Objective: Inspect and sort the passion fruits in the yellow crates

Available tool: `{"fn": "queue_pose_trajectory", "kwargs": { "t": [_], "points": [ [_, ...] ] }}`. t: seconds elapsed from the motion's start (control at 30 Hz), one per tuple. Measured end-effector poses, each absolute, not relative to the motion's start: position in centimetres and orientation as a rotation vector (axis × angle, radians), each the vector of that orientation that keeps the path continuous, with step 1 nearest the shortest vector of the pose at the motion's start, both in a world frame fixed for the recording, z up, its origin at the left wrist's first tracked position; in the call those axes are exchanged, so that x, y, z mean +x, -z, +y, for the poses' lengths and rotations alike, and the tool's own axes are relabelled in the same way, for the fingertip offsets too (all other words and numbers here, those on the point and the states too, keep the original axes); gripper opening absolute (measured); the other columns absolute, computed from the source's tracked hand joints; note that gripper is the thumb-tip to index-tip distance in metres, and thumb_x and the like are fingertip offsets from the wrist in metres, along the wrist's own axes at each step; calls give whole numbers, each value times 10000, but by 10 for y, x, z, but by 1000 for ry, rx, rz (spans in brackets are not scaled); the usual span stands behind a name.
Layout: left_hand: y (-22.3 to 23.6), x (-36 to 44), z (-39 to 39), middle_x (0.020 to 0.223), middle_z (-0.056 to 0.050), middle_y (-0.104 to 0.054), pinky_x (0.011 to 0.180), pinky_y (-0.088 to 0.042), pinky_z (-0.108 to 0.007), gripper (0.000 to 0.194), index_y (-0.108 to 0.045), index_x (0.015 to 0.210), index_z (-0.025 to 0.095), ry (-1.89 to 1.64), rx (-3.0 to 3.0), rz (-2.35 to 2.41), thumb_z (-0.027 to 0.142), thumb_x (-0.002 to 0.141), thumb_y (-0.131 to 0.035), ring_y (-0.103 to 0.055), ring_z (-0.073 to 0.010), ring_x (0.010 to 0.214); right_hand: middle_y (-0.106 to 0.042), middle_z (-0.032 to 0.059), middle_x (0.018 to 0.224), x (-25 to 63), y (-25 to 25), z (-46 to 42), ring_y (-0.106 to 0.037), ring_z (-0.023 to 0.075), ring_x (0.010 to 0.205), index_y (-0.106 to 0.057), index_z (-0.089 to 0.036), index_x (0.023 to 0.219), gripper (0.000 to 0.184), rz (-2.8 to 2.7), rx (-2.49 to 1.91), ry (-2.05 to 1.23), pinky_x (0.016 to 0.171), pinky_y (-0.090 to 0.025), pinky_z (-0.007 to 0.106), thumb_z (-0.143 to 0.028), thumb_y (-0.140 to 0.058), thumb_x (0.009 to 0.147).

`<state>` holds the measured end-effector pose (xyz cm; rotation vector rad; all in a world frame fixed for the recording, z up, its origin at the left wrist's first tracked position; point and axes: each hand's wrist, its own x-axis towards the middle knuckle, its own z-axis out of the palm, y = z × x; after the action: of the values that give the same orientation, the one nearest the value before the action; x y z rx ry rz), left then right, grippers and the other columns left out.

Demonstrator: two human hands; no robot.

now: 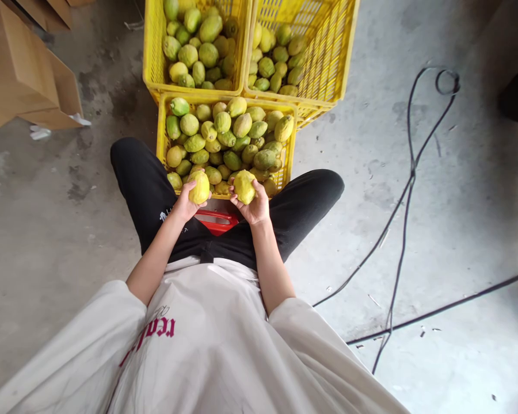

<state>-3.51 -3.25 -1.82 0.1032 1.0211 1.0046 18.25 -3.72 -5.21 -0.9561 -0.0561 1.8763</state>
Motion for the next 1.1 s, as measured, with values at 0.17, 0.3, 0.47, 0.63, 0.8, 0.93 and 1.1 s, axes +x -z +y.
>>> {"fn": "queue_pose_trajectory", "kwargs": {
  "t": [0.17, 0.3, 0.47, 0.63, 0.8, 0.93, 1.1],
  "points": [
    [11, -33, -32, 870, 32, -749, 435, -377, -200, 575, -697, 1532, 310, -1020, 56, 1051, 372, 963, -744, -729, -160, 630, -890, 40, 1186, 183, 49, -36, -858, 284, 1066, -721, -321, 1275, 388, 0, -871, -1867, 750, -748, 358, -544, -808, 970],
    [4, -31, -31, 1006, -19, -850, 457, -383, -199, 624, -667, 1628, 306, -1002, 41, 1094, 366, 1012, -741, -787, -173, 682, -902, 60, 1231, 180, 46, -36, -867, 356, 1223, -695, -332, 1255, 388, -15, -880, -1839, 910, -776, 509, -442, -800, 898],
    [0, -30, -30, 1064, -55, -888, 452, -406, -200, 626, -610, 1687, 290, -971, 15, 1113, 403, 1082, -726, -835, -199, 702, -897, 40, 1188, 175, 44, -36, -832, 383, 1374, -720, -341, 1209, 413, -91, -881, -1819, 1090, -746, 602, -409, -906, 846],
    [-3, -31, -30, 1036, -82, -878, 485, -547, -262, 581, -604, 1708, 254, -1007, -24, 1045, 373, 1156, -464, -905, -294, 828, -898, 3, 1155, 182, 53, -38, -887, 285, 1106, -748, -332, 1257, 404, -51, -966, -1913, 721, -742, 338, -438, -921, 907],
    [-2, -31, -31, 1187, -97, -894, 583, -642, -255, 634, -572, 1759, 281, -1027, -17, 1045, 307, 1131, -490, -934, -305, 998, -888, -18, 1137, 183, 58, -40, -886, 237, 1001, -723, -336, 1266, 411, -52, -990, -1933, 555, -640, 237, -370, -921, 908],
    [-2, -31, -31, 1180, -60, -874, 531, -613, -246, 609, -603, 1737, 305, -1060, 45, 1070, 303, 1129, -571, -913, -261, 889, -887, -29, 1130, 181, 52, -38, -892, 248, 993, -699, -347, 1275, 393, 3, -958, -1908, 638, -703, 285, -377, -868, 921],
    [-7, -31, -31, 988, 0, -799, 443, -490, -218, 546, -673, 1669, 347, -1052, 86, 1069, 271, 1134, -599, -808, -184, 686, -898, 20, 1210, 181, 42, -37, -891, 329, 1185, -681, -333, 1289, 389, 45, -907, -1879, 827, -779, 450, -363, -723, 903]
  ]
}}
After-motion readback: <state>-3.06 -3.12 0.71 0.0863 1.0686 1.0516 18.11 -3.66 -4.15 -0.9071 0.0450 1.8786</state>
